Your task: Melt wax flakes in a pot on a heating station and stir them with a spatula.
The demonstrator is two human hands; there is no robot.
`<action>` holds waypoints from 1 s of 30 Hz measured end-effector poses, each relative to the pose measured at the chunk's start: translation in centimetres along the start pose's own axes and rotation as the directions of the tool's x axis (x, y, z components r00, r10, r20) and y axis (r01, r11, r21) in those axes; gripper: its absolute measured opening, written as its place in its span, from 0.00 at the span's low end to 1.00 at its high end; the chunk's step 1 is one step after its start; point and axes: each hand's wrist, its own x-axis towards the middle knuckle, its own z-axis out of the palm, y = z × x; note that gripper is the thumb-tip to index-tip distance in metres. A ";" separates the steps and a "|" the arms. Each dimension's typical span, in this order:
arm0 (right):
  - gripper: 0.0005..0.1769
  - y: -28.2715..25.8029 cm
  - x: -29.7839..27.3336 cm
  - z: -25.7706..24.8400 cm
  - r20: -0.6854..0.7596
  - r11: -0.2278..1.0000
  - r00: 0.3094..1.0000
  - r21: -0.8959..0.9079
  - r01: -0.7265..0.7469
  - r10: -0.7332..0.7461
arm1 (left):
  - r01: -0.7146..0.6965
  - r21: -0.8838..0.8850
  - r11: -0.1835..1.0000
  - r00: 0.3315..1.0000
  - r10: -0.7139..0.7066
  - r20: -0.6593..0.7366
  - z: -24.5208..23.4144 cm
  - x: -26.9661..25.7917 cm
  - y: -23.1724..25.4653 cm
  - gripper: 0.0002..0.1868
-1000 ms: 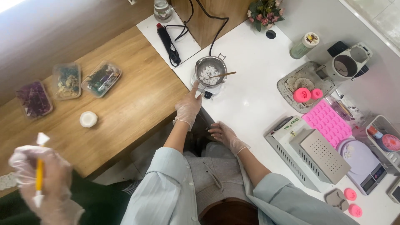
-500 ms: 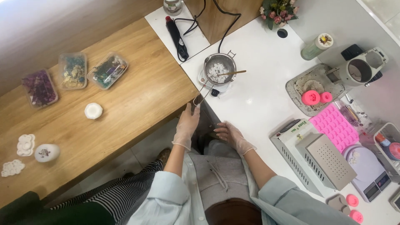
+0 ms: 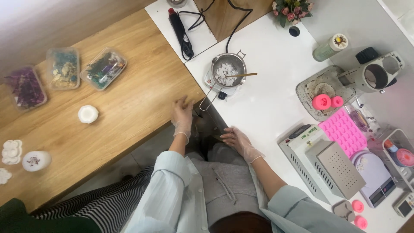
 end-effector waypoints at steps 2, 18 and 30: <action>0.24 0.1 0.1 -0.2 0.013 0.999 1.000 0.033 0.009 -0.009 | -0.311 0.255 0.916 0.936 0.342 -0.086 0.3 0.3 0.2 0.23; 0.25 1.6 1.7 -2.7 0.128 0.985 0.992 0.169 -0.016 -0.006 | -0.566 0.519 0.640 0.751 0.660 0.004 4.8 3.0 -3.1 0.27; 0.26 -0.5 -0.1 -1.5 0.123 0.988 0.992 0.151 0.005 -0.024 | -0.539 0.586 0.606 0.736 0.677 -0.023 5.1 3.3 -3.0 0.22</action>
